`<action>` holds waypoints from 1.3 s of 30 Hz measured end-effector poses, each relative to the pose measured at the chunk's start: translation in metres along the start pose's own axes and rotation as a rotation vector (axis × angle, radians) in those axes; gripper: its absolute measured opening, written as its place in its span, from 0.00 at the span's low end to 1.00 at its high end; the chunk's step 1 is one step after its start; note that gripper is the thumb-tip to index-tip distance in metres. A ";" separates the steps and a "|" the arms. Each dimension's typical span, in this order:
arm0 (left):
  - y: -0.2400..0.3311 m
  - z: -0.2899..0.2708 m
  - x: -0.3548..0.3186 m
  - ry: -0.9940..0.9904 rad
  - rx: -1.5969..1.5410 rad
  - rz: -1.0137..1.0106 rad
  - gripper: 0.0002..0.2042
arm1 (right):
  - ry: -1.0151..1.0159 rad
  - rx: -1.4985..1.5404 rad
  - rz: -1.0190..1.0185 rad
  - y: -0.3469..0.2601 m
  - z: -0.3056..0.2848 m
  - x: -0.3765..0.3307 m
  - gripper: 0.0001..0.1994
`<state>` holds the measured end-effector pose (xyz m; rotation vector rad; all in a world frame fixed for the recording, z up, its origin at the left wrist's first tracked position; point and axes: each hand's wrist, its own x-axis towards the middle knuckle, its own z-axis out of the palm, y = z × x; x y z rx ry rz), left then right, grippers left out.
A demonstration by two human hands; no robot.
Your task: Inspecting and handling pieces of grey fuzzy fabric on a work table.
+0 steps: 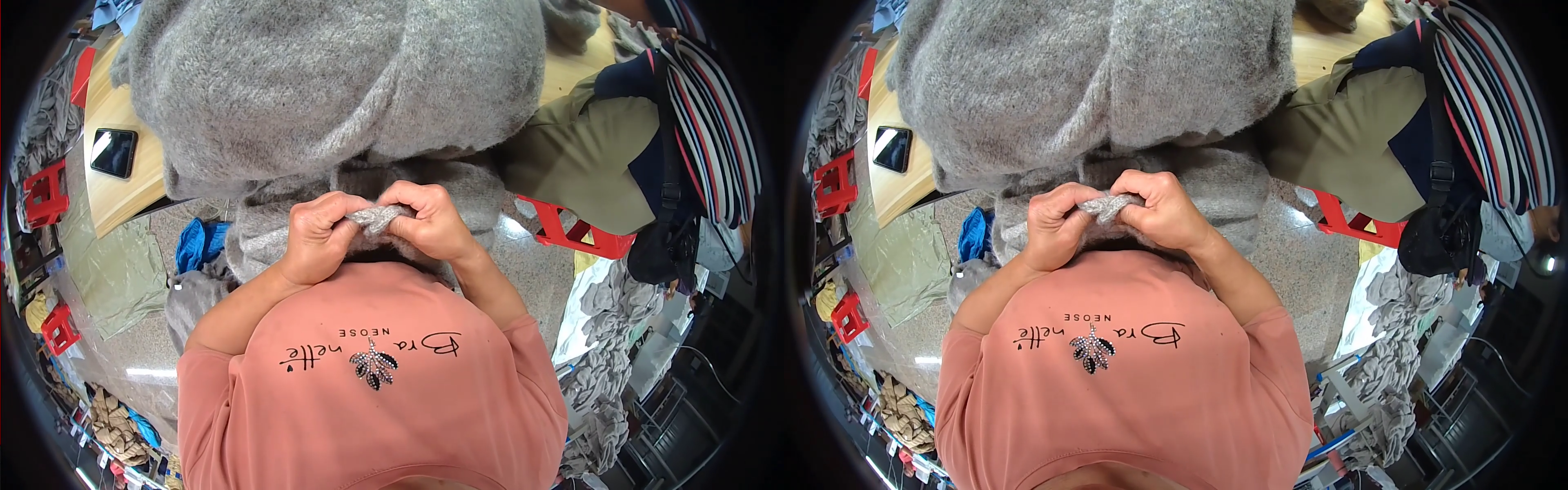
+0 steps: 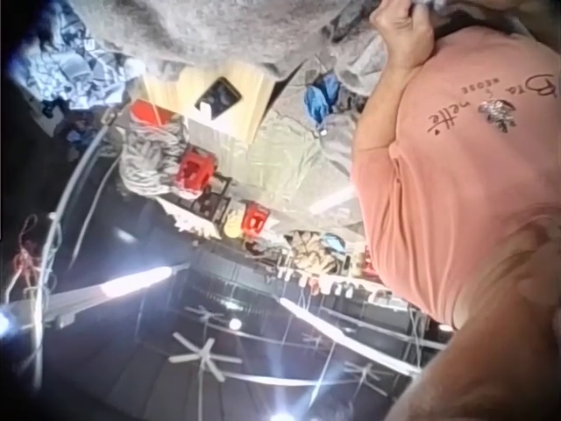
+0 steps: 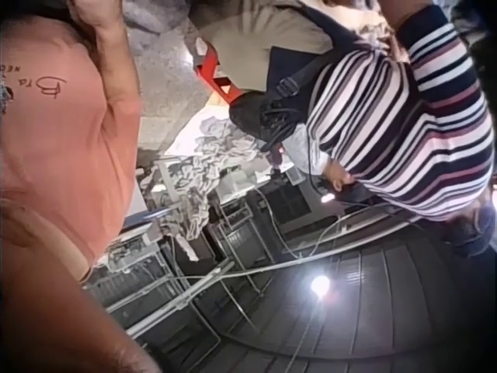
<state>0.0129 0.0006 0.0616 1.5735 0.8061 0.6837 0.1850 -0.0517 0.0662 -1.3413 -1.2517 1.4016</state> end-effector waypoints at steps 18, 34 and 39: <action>-0.002 -0.006 0.008 0.047 0.377 0.396 0.14 | 0.250 -0.277 -0.138 0.020 0.030 0.007 0.04; -0.016 -0.007 -0.005 0.181 0.330 0.537 0.17 | 0.179 -0.454 -0.401 0.010 0.028 0.007 0.07; -0.014 -0.008 -0.004 0.167 0.388 0.545 0.16 | 0.318 -0.519 -0.454 0.014 0.033 0.011 0.07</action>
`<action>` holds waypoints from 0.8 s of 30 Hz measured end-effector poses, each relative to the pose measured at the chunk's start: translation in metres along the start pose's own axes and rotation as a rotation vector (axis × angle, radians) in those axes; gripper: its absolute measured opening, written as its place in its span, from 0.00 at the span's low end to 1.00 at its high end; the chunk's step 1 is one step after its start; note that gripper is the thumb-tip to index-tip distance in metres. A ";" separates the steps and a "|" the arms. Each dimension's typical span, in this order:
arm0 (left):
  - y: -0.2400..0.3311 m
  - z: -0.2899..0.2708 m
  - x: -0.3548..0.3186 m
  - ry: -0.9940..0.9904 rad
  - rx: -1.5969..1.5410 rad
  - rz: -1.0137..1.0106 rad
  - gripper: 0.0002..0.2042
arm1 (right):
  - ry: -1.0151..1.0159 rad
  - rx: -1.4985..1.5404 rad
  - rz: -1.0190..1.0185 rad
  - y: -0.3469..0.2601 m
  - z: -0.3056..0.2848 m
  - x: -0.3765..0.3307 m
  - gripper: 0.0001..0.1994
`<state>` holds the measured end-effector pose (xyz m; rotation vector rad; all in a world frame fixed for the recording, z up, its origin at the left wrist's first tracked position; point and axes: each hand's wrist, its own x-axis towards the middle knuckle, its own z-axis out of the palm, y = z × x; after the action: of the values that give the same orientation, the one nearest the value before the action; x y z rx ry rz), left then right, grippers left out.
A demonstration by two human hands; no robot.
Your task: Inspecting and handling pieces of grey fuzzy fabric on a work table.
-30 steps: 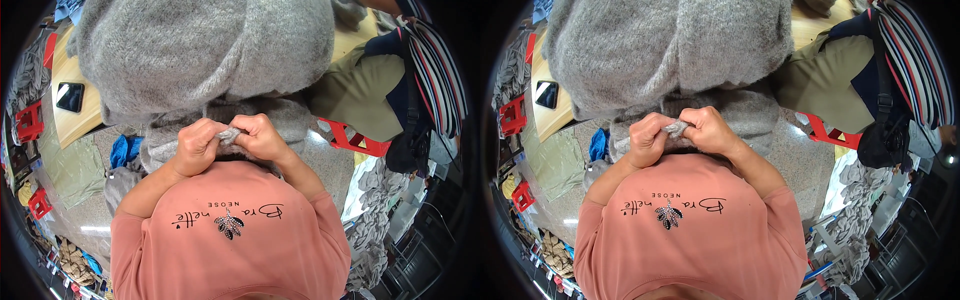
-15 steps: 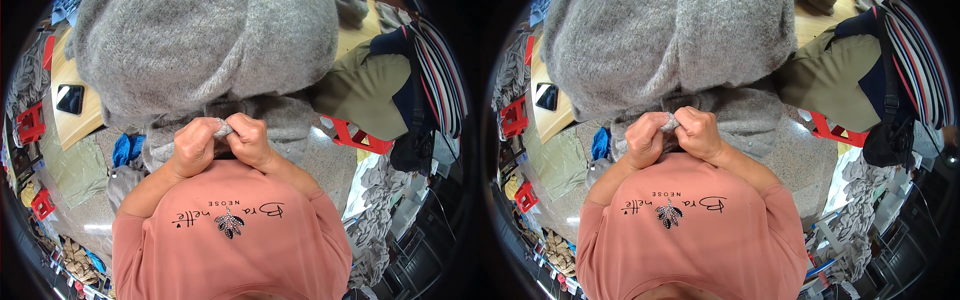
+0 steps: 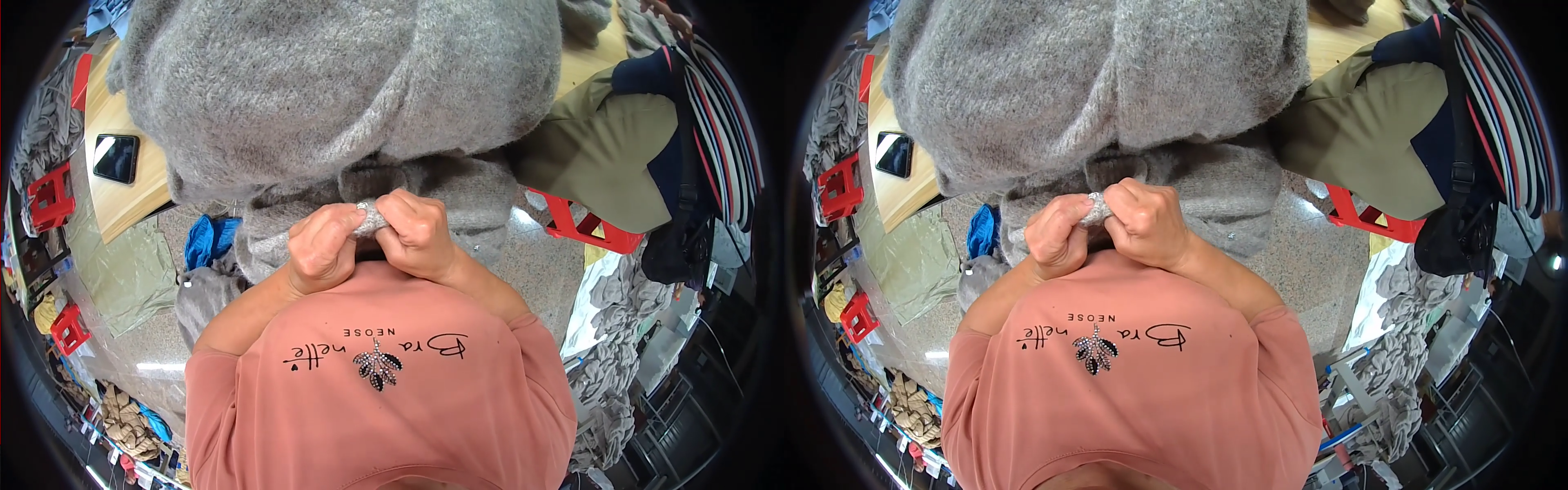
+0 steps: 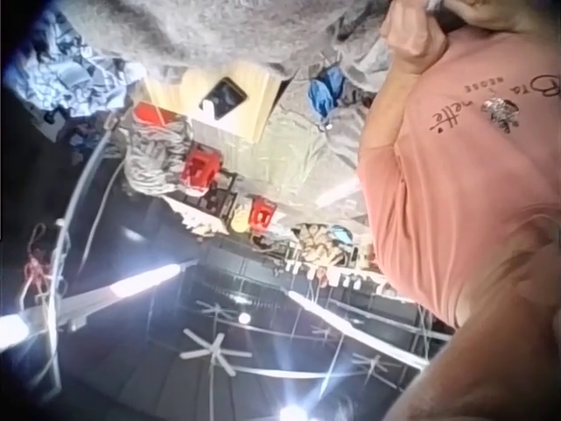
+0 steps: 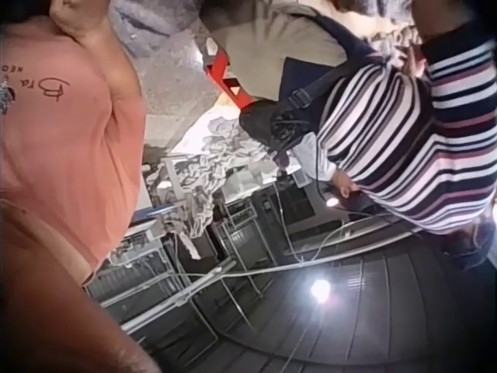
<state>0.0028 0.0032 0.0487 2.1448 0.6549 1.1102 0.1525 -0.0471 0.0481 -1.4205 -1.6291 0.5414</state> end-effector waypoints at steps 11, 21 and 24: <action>0.000 -0.022 0.016 -0.128 0.270 -0.267 0.09 | 0.289 0.080 0.135 0.012 -0.012 -0.006 0.07; 0.012 -0.026 0.025 -0.213 -0.258 -0.785 0.02 | -0.158 0.035 0.045 -0.002 -0.031 0.012 0.18; 0.015 -0.022 0.027 -0.278 -0.293 -0.745 0.01 | -0.187 0.100 0.026 -0.004 -0.016 0.018 0.05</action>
<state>0.0005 0.0177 0.0832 1.5471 0.9744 0.4565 0.1645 -0.0345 0.0657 -1.3513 -1.7065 0.7797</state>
